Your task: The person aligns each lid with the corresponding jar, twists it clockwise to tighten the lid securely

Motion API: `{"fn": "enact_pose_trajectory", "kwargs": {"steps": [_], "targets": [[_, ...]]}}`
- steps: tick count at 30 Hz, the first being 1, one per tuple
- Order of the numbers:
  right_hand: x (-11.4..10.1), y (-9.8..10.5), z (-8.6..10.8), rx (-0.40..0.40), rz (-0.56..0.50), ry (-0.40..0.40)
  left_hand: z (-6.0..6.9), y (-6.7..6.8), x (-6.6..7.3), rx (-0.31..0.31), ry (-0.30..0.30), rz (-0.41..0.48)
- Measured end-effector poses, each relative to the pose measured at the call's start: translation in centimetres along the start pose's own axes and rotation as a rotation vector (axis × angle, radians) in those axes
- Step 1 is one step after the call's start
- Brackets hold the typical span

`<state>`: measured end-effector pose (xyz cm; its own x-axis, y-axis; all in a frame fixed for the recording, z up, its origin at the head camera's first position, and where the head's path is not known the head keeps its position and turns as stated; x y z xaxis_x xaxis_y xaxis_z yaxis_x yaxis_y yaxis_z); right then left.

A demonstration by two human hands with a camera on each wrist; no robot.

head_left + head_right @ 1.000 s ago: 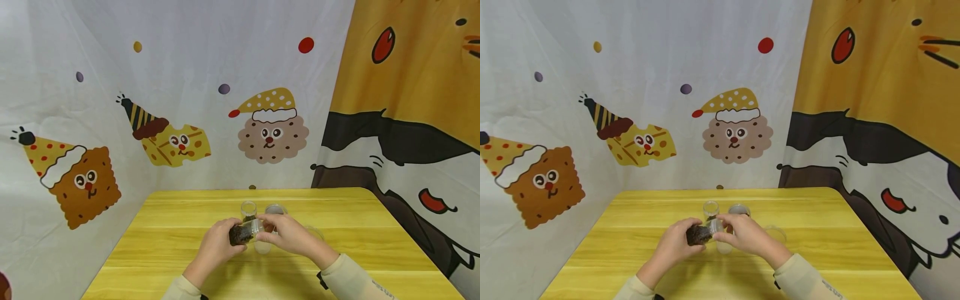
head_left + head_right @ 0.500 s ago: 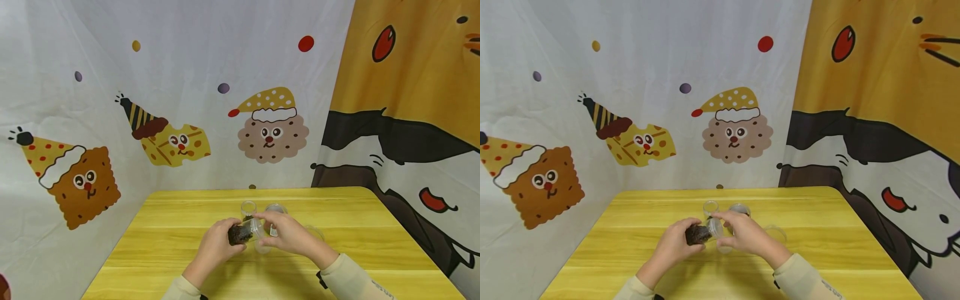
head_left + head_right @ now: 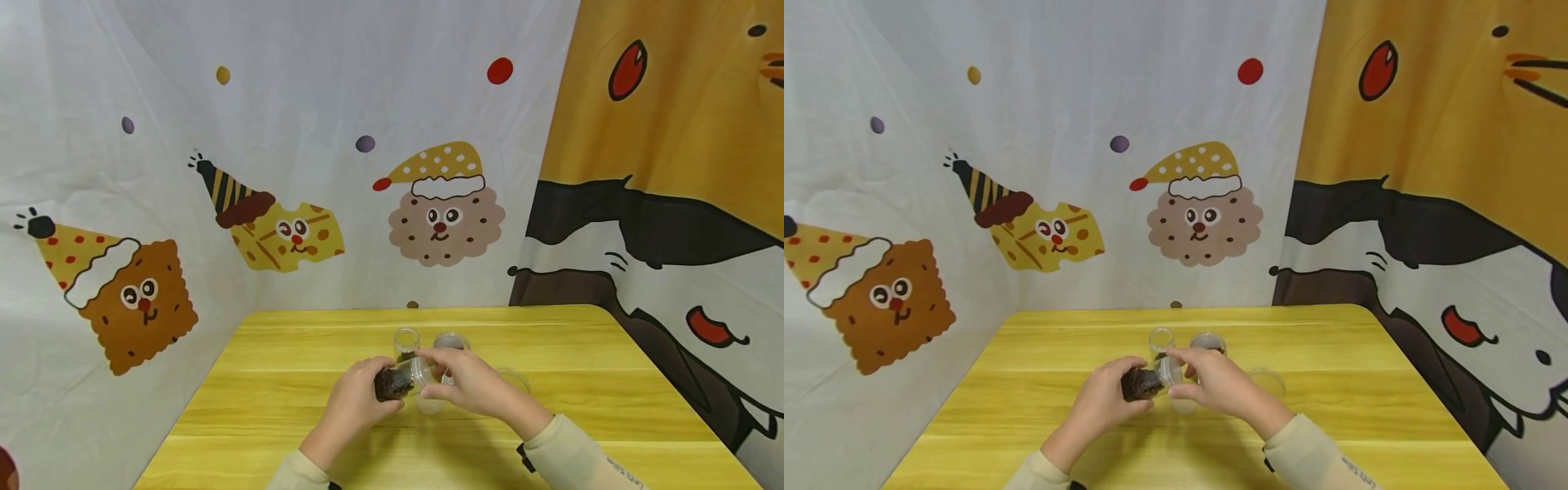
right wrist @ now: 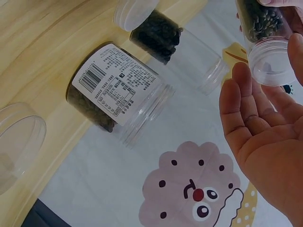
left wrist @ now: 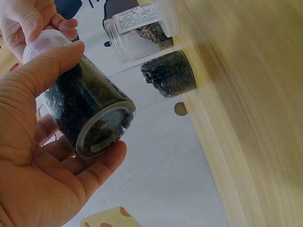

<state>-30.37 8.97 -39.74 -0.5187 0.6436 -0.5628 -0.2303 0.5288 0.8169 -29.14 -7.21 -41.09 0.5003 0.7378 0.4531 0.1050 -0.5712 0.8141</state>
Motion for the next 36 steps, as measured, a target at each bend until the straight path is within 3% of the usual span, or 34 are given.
{"fn": "enact_pose_trajectory", "kwargs": {"steps": [15,30,36], "targets": [[-0.5,0.06,0.12,0.066,0.028,0.089,-0.06,-0.36,-0.56,-0.021,0.014,0.027],[-0.6,-0.1,0.3,0.03,0.006,0.087,0.0,-0.31,-0.19,-0.014,0.002,0.034],[-0.46,-0.26,0.33,0.025,-0.007,0.091,0.16,-0.47,-0.56,-0.039,-0.006,0.08]]}}
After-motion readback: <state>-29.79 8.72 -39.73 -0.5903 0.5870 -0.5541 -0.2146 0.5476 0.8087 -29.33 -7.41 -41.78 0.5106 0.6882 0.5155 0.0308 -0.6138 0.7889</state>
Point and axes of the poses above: each hand's wrist, its own z-axis away from the middle knuckle, its own y-axis out of the back of the hand, x = y × z, the point moved 10 cm from there along -z, towards the middle knuckle, and after that the axes turned 5 degrees about -y, right-handed, at the moved point
